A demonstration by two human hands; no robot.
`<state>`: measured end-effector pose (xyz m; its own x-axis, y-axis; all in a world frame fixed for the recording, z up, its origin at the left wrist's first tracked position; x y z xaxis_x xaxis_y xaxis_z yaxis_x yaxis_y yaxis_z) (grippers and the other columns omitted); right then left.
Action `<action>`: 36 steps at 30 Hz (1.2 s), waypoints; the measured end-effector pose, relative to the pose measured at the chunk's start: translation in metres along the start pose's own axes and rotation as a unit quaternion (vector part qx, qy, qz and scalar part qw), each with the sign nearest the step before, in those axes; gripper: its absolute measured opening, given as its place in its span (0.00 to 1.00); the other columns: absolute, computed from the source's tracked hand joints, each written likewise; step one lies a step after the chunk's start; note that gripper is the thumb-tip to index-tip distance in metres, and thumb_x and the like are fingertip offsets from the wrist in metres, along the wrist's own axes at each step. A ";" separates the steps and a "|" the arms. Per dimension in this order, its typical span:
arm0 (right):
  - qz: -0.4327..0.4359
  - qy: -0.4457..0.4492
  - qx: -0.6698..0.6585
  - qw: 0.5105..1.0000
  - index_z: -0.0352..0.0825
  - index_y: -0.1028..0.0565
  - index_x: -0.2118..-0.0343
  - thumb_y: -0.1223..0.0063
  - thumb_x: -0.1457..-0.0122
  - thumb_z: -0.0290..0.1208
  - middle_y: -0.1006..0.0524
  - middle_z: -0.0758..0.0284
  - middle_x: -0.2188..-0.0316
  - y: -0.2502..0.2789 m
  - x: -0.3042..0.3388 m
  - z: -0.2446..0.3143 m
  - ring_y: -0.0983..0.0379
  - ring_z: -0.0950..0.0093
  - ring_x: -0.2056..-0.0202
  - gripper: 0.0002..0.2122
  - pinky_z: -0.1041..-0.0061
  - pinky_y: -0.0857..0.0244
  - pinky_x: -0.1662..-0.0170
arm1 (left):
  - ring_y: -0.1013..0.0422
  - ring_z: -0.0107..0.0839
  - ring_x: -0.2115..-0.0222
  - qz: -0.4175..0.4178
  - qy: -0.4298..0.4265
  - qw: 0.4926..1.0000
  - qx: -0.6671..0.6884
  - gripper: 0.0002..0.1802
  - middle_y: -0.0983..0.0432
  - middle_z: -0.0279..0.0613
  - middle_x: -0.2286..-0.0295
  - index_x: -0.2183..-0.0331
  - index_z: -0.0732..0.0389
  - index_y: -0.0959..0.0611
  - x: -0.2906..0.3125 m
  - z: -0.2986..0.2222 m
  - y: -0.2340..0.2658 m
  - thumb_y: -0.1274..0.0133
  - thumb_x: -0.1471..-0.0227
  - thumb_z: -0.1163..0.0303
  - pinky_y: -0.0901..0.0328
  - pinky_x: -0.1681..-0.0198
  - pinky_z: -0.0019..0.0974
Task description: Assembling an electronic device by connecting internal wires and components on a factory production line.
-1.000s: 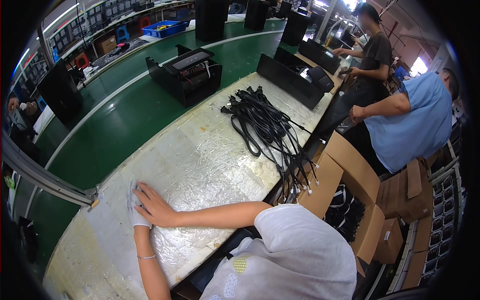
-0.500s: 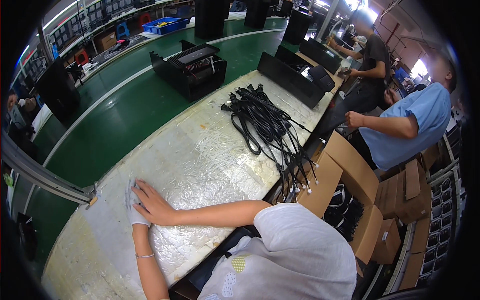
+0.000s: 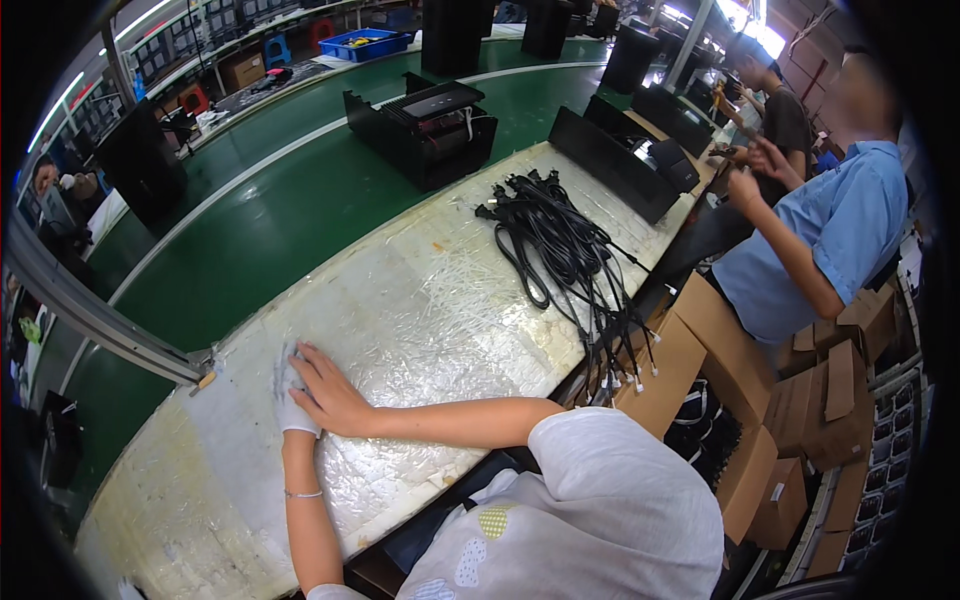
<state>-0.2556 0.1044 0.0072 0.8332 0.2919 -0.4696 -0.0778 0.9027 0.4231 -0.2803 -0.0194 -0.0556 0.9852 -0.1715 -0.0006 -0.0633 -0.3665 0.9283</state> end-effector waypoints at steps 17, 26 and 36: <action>0.006 0.001 0.004 1.000 0.24 0.41 0.43 0.57 0.36 0.36 0.46 0.44 0.40 -0.001 0.001 -0.003 0.52 0.47 0.38 0.24 0.59 0.56 0.36 | 0.53 0.42 0.37 -0.025 -0.022 0.999 -0.013 0.31 0.50 0.47 0.37 0.37 0.58 0.44 -0.007 0.009 -0.019 0.64 0.39 0.58 0.59 0.34 0.41; 0.004 0.004 0.005 1.000 0.23 0.41 0.43 0.57 0.36 0.36 0.46 0.44 0.40 -0.002 0.001 -0.005 0.52 0.48 0.38 0.24 0.58 0.56 0.36 | 0.52 0.43 0.37 -0.034 -0.024 0.999 0.012 0.31 0.49 0.48 0.38 0.38 0.59 0.43 -0.008 0.007 -0.016 0.63 0.39 0.59 0.59 0.34 0.40; 0.006 0.005 0.002 1.000 0.23 0.41 0.43 0.57 0.36 0.36 0.46 0.44 0.40 -0.004 0.001 -0.006 0.52 0.47 0.38 0.24 0.58 0.56 0.36 | 0.51 0.43 0.38 -0.044 -0.022 0.999 0.024 0.31 0.47 0.48 0.38 0.38 0.59 0.42 -0.008 0.010 -0.018 0.62 0.39 0.58 0.57 0.35 0.40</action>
<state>-0.2573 0.1030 0.0004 0.8269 0.3057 -0.4721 -0.0854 0.8979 0.4319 -0.2883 -0.0209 -0.0760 0.9795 -0.1758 -0.0979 0.0143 -0.4247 0.9052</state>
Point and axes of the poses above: each hand's wrist, its own x-axis away from the middle knuckle, its own y-axis out of the back of the hand, z = x × y, the point moved 4 cm from there along -x, towards the middle knuckle
